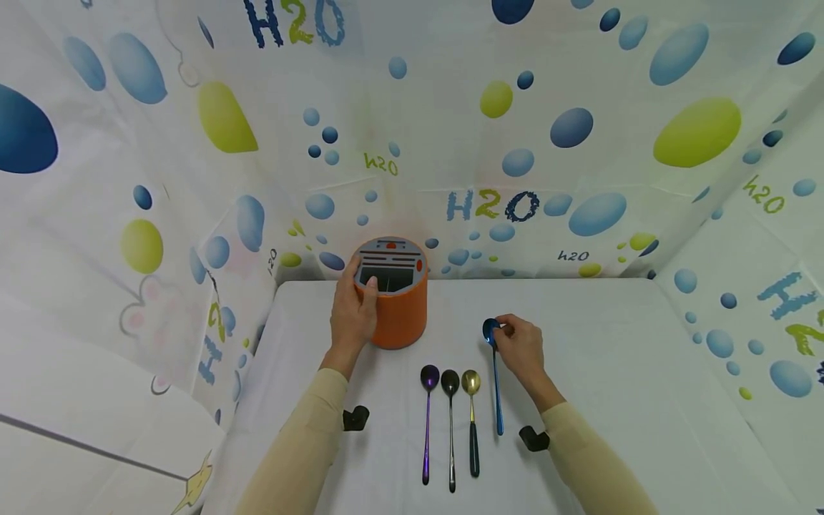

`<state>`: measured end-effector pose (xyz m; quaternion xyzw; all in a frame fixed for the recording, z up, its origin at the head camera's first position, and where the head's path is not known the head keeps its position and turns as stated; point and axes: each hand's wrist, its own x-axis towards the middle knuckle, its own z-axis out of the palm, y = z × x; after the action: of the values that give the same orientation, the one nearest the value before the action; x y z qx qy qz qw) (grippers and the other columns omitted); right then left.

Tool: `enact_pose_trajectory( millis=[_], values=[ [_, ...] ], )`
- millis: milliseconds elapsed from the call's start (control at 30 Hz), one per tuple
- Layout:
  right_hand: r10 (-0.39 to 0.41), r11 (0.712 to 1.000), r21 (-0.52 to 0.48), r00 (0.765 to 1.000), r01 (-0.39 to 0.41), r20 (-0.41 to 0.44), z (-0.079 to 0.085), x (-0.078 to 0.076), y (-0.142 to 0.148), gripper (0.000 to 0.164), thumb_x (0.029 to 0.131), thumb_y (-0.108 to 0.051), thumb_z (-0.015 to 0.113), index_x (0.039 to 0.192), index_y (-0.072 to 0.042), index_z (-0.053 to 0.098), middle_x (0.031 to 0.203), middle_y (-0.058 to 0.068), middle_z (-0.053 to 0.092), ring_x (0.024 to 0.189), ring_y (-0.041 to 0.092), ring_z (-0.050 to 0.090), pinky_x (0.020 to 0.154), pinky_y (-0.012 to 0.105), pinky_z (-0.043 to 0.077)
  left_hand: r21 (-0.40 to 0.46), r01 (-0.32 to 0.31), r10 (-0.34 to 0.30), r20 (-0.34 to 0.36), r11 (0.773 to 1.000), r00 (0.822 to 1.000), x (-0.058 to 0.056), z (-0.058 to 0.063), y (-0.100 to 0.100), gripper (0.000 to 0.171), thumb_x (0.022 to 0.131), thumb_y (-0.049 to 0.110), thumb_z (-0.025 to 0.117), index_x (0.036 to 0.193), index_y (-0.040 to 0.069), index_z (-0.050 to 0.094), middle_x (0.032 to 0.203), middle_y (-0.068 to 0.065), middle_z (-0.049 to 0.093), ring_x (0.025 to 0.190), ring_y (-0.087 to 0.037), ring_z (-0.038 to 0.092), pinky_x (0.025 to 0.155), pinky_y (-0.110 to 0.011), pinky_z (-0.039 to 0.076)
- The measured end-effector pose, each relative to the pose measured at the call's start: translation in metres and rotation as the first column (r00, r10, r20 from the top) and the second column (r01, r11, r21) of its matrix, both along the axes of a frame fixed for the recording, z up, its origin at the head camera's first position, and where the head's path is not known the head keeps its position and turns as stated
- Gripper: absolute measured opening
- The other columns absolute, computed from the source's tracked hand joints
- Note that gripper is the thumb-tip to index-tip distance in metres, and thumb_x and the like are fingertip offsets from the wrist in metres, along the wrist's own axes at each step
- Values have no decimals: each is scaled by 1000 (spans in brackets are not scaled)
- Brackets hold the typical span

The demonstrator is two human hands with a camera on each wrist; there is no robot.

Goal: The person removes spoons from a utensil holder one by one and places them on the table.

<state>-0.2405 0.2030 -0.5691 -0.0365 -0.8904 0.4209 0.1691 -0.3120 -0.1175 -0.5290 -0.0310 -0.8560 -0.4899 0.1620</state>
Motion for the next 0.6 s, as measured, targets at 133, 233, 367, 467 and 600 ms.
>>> enact_pose_trajectory(
  millis=[133, 233, 367, 467, 600],
  values=[
    [2, 1000, -12, 1000, -2, 22, -2, 6, 1, 15, 91, -4, 69, 104, -1, 76, 75, 10, 75, 52, 13, 67, 45, 26, 48, -2, 5, -5, -7, 1000, 1000, -1, -1, 0, 62, 106, 55, 43, 163, 37, 28, 163, -3, 43, 147, -28, 43, 117, -62, 38],
    [-1, 1000, -10, 999, 1, 41, -5, 12, 1, 15, 91, -5, 68, 104, -2, 75, 74, 9, 74, 52, 12, 66, 44, 26, 47, -2, 5, -5, -13, 1000, 1000, -1, -2, 0, 61, 106, 55, 43, 164, 38, 28, 163, -3, 43, 148, -27, 43, 117, -62, 38],
    [-13, 1000, -4, 997, 13, 72, -12, 19, 2, 14, 90, -6, 68, 102, -3, 75, 73, 7, 73, 51, 10, 64, 44, 26, 45, 0, 4, -4, -8, 1000, 1000, -1, -2, 0, 61, 106, 56, 42, 163, 40, 27, 163, -2, 42, 148, -28, 42, 117, -63, 38],
    [-19, 1000, -13, 995, 21, 95, -16, 24, 3, 13, 90, -6, 68, 101, -4, 74, 72, 6, 72, 52, 10, 64, 44, 26, 44, -1, 6, -6, -7, 1000, 1000, -1, -3, 0, 61, 106, 56, 42, 163, 40, 27, 164, -3, 41, 149, -28, 41, 118, -63, 37],
    [-30, 999, -18, 991, 32, 130, -19, 29, 3, 11, 91, -6, 68, 100, -5, 74, 72, 5, 71, 52, 11, 64, 44, 26, 45, -5, 2, -2, -5, 1000, 1000, -2, -2, 0, 61, 106, 56, 42, 163, 40, 27, 163, -3, 42, 148, -28, 42, 118, -63, 37]
  ],
)
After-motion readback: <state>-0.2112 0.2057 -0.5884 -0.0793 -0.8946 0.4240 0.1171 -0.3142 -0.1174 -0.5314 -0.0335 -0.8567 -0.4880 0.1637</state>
